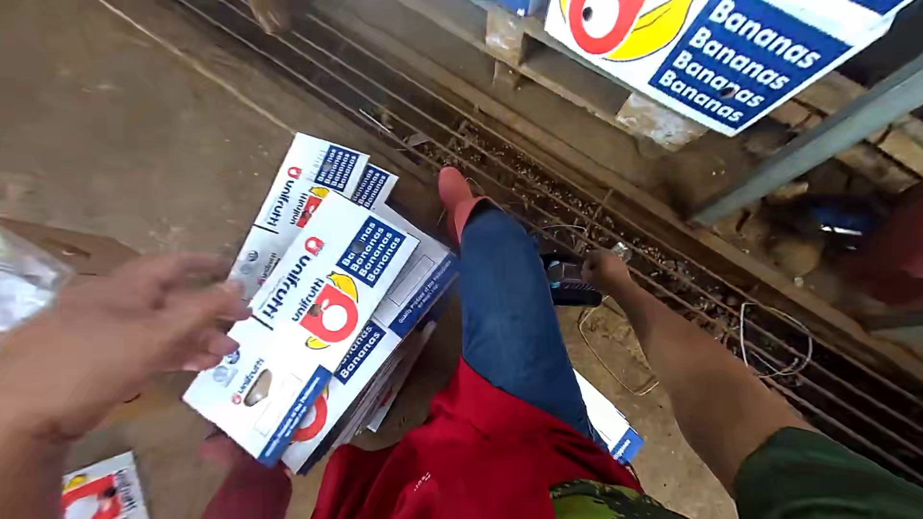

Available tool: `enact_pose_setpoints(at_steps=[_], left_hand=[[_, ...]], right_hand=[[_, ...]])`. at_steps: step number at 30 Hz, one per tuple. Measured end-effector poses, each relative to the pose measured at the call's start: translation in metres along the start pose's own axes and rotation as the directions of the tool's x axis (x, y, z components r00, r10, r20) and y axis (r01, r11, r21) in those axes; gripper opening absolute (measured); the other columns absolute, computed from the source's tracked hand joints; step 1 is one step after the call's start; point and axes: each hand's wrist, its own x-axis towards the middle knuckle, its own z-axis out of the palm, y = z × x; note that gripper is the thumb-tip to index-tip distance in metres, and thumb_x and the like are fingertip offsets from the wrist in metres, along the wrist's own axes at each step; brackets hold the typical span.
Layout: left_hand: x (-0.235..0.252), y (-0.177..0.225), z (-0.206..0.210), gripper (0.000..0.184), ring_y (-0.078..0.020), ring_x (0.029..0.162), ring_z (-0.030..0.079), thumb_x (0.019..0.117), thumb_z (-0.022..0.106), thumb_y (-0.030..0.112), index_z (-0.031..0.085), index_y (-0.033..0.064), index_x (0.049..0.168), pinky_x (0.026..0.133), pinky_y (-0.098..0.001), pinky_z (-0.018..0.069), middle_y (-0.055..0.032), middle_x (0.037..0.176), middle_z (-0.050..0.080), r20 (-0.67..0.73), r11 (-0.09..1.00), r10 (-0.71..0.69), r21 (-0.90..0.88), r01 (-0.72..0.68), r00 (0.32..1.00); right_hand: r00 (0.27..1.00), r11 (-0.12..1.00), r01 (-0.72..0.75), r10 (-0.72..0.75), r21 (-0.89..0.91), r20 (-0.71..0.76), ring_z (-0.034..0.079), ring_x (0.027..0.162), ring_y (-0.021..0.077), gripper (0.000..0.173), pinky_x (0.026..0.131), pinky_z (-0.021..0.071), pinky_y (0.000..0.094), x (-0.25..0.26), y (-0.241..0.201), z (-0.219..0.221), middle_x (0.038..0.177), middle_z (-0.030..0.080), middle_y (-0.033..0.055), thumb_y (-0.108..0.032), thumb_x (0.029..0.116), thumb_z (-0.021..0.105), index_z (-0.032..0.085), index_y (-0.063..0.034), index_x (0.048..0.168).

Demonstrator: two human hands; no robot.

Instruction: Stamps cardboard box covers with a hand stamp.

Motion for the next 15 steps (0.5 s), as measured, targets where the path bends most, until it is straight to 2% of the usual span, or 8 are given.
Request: enact_pose_setpoints(at_steps=[2, 4, 7, 9, 12, 14, 15], left_hand=[[0.015, -0.038, 0.004, 0.041, -0.0202, 0.077, 0.065, 0.1107, 0.046, 0.019, 0.043, 0.0084, 0.150, 0.070, -0.0381, 0.0558, -0.0214, 0.114, 0.065, 0.032, 0.998, -0.065, -0.007, 0.065, 0.997], [0.036, -0.105, 0.010, 0.041, -0.0256, 0.086, 0.069, 0.1099, 0.048, 0.025, 0.046, 0.0085, 0.147, 0.076, -0.0431, 0.0578, -0.0226, 0.116, 0.066, -0.010, 0.993, -0.099, -0.064, 0.098, 0.995], [0.028, -0.153, 0.027, 0.044, -0.0347, 0.103, 0.065, 0.1101, 0.047, 0.023, 0.045, 0.0002, 0.147, 0.088, -0.0502, 0.0525, -0.0296, 0.129, 0.060, -0.053, 0.952, -0.287, -0.129, 0.279, 0.956], [0.015, -0.177, 0.042, 0.046, -0.0385, 0.113, 0.061, 0.1102, 0.044, 0.022, 0.043, -0.0043, 0.148, 0.096, -0.0531, 0.0486, -0.0322, 0.137, 0.055, -0.023, 0.907, -0.402, -0.151, 0.394, 0.916], [0.009, -0.247, 0.065, 0.048, -0.0370, 0.122, 0.059, 0.1104, 0.045, 0.029, 0.043, 0.0000, 0.149, 0.099, -0.0524, 0.0492, -0.0276, 0.143, 0.052, 0.021, 0.829, -0.503, -0.270, 0.489, 0.864], [0.001, -0.276, 0.078, 0.048, -0.0407, 0.126, 0.057, 0.1102, 0.048, 0.029, 0.045, 0.0001, 0.148, 0.102, -0.0563, 0.0483, -0.0280, 0.145, 0.051, 0.007, 0.763, -0.575, -0.356, 0.539, 0.818], [-0.002, -0.285, 0.084, 0.048, -0.0413, 0.127, 0.057, 0.1101, 0.048, 0.029, 0.046, -0.0003, 0.148, 0.102, -0.0569, 0.0477, -0.0285, 0.146, 0.051, -0.003, 0.733, -0.605, -0.392, 0.556, 0.796]], right_hand=[[0.999, 0.997, 0.009, -0.005, -0.072, 0.053, 0.061, 0.121, 0.0491, 0.022, 0.098, 0.0471, 0.0704, 0.008, -0.011, -0.006, 0.128, 0.062, 0.0312, -0.011, 0.0985, 0.063, 0.069, 0.0069, 0.110], [0.995, 0.989, 0.030, -0.016, -0.143, 0.100, 0.060, 0.120, 0.0495, 0.026, 0.098, 0.0465, 0.0720, 0.013, -0.028, -0.024, 0.126, 0.063, 0.0306, -0.015, 0.0973, 0.067, 0.069, 0.0050, 0.114], [0.982, 0.960, 0.020, 0.033, -0.278, 0.186, 0.060, 0.121, 0.0503, 0.032, 0.096, 0.0467, 0.0723, 0.012, -0.059, -0.041, 0.126, 0.064, 0.0312, -0.020, 0.0980, 0.069, 0.068, 0.0048, 0.118], [0.972, 0.940, -0.014, 0.093, -0.342, 0.217, 0.058, 0.123, 0.0529, 0.037, 0.096, 0.0468, 0.0729, 0.007, -0.068, -0.023, 0.133, 0.059, 0.0345, -0.020, 0.0987, 0.069, 0.065, 0.0064, 0.124], [0.971, 0.925, -0.055, 0.137, -0.375, 0.194, 0.060, 0.121, 0.0521, 0.035, 0.094, 0.0505, 0.0707, 0.003, -0.069, 0.012, 0.143, 0.052, 0.0312, -0.012, 0.0978, 0.066, 0.064, 0.0006, 0.130], [0.978, 0.925, 0.010, 0.070, -0.381, 0.196, 0.062, 0.117, 0.0527, 0.033, 0.090, 0.0509, 0.0731, 0.009, -0.061, 0.017, 0.138, 0.057, 0.0308, -0.011, 0.0949, 0.069, 0.066, -0.0008, 0.126], [0.973, 0.919, 0.036, 0.057, -0.393, 0.222, 0.061, 0.118, 0.0532, 0.033, 0.093, 0.0487, 0.0744, 0.011, -0.063, 0.006, 0.135, 0.059, 0.0315, -0.013, 0.0961, 0.069, 0.066, 0.0008, 0.126]])
